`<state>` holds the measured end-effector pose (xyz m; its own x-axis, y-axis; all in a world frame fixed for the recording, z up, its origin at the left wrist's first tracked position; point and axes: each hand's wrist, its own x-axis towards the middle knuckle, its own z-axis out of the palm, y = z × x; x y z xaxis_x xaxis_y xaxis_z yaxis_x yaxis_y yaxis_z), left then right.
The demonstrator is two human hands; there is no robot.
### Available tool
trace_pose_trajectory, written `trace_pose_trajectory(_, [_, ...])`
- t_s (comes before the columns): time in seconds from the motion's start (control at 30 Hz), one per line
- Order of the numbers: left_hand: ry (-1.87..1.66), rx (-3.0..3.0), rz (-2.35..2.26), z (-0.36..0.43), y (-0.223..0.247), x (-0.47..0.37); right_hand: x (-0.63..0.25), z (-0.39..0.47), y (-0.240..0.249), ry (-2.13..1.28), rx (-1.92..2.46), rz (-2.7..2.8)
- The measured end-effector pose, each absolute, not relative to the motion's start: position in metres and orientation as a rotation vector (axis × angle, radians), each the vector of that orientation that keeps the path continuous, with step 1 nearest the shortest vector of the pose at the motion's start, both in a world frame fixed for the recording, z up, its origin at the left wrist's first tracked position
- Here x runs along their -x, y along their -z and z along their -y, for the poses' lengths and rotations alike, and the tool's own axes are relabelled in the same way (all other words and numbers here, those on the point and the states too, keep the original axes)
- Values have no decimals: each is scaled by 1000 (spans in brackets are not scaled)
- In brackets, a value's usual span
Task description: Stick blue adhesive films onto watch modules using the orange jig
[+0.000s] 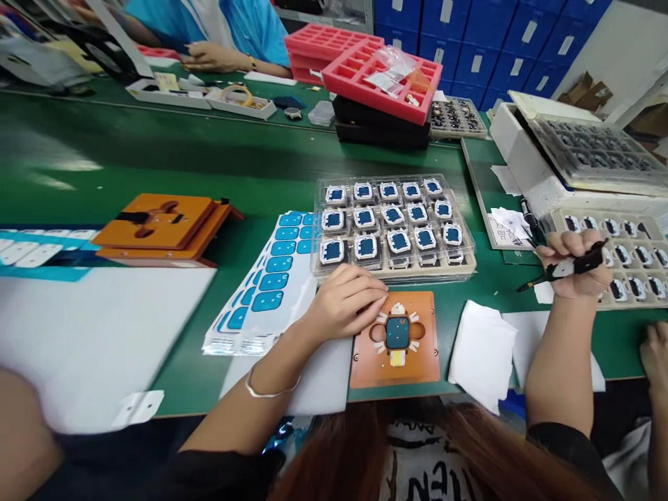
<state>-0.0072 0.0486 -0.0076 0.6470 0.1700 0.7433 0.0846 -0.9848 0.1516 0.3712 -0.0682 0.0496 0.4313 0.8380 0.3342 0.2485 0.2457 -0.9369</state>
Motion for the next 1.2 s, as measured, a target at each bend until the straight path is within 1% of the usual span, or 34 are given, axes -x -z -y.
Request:
trace_pose_trajectory(0.07, [-1269, -2740, -221, -50, 8, 7, -358, 58, -43, -631, 1261, 1121])
trace_pose_trajectory(0.23, [-1317, -2742, -222, -52, 7, 4, -327, 42, -29, -906, 1351, 1287])
trace_pose_trajectory(0.3, [-1329, -2721, -205, -51, 4, 2, -319, 44, -33, -887, 1347, 1361])
trace_pose_trajectory(0.4, [-1372, -2640, -204, -46, -5, 0, -302, 53, -44, -742, 1288, 1424])
trace_pose_trajectory(0.5, [-1401, -2571, -181, -24, -17, 3, -267, 66, -54, -639, 1179, 1472])
trace_pose_trajectory(0.57, [-1332, -2323, -179, 3, -20, 3, -232, 76, -57, -633, 1233, 1438])
trace_pose_trajectory(0.63, [-1305, -1944, -307, 35, -18, 1, -195, 86, -59, -725, 1290, 1501])
trace_pose_trajectory(0.77, [-1339, -1203, -546, 83, -14, 4, -140, 96, -57, -563, 1251, 1545])
trace_pose_trajectory(0.87, [-1344, -939, -572, 98, -19, 15, -125, 103, -50, -652, 1167, 1571])
trace_pose_trajectory(0.93, [-1327, -851, -589, 103, -24, 23, -120, 112, -45, -767, 1090, 1545])
trace_pose_trajectory(1.0, [-1299, -800, -604, 109, -27, 30, -115, 123, -42, -812, 1043, 1525])
trace_pose_trajectory(1.07, [-1306, -781, -606, 117, -27, 35, -110, 135, -43, -679, 1047, 1548])
trace_pose_trajectory(1.1, [-1335, -782, -608, 121, -26, 37, -107, 142, -45, -529, 1054, 1567])
trace_pose_trajectory(1.2, [-1484, -825, -631, 134, -23, 44, -98, 160, -53, 65, 1011, 1619])
